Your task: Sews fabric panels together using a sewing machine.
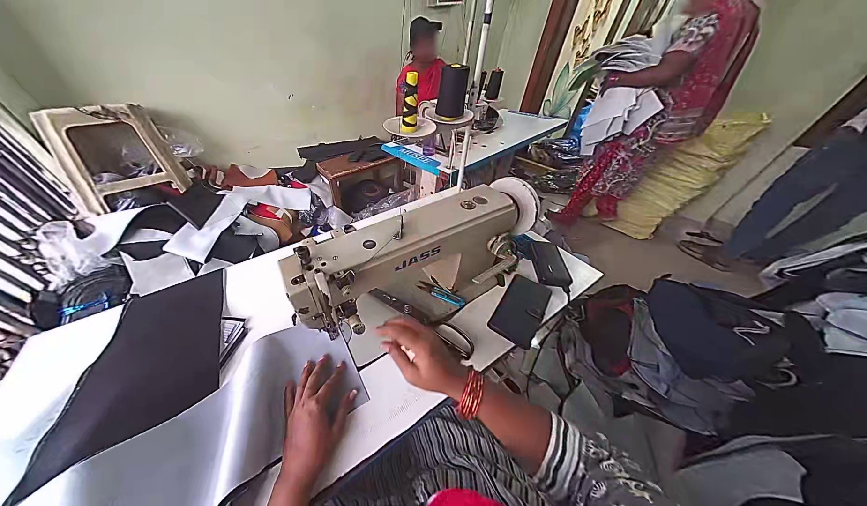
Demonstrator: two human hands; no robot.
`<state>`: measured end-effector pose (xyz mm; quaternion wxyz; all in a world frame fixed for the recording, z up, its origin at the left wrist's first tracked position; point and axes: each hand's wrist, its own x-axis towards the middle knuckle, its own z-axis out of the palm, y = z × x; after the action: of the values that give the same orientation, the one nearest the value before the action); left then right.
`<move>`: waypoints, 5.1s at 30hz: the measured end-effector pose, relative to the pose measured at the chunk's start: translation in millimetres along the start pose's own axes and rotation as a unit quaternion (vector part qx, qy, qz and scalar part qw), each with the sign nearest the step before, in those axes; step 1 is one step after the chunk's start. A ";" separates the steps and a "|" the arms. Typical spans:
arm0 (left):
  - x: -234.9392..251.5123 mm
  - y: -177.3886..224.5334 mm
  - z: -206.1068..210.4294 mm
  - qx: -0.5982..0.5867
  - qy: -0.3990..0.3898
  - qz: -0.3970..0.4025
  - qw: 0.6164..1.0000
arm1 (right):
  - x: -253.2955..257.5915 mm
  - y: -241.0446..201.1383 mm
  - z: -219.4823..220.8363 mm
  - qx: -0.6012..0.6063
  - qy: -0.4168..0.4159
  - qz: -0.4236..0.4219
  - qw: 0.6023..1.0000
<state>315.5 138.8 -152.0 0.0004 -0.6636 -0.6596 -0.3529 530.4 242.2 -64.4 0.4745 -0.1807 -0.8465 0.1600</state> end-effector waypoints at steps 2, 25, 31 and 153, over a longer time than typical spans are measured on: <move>-0.2 -0.5 -1.8 0.002 -0.003 -0.003 1.000 | -24.4 1.5 20.1 0.014 -0.039 -0.003 0.999; 0.1 1.4 -2.5 -0.001 -0.010 -0.011 1.000 | -38.3 -13.0 31.7 0.052 -0.074 0.040 0.995; 0.3 3.0 -5.3 -0.004 -0.022 -0.017 1.000 | 40.2 -19.0 -15.9 0.031 0.198 0.024 0.979; 109.3 -45.4 -18.3 0.008 -0.158 -0.096 0.983 | -39.4 81.2 -117.6 -0.373 -0.047 0.240 0.895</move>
<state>254.2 231.9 -108.1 -0.1323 -0.6446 -0.7146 -0.2374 663.3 307.5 -71.1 0.2791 -0.5340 -0.7966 -0.0500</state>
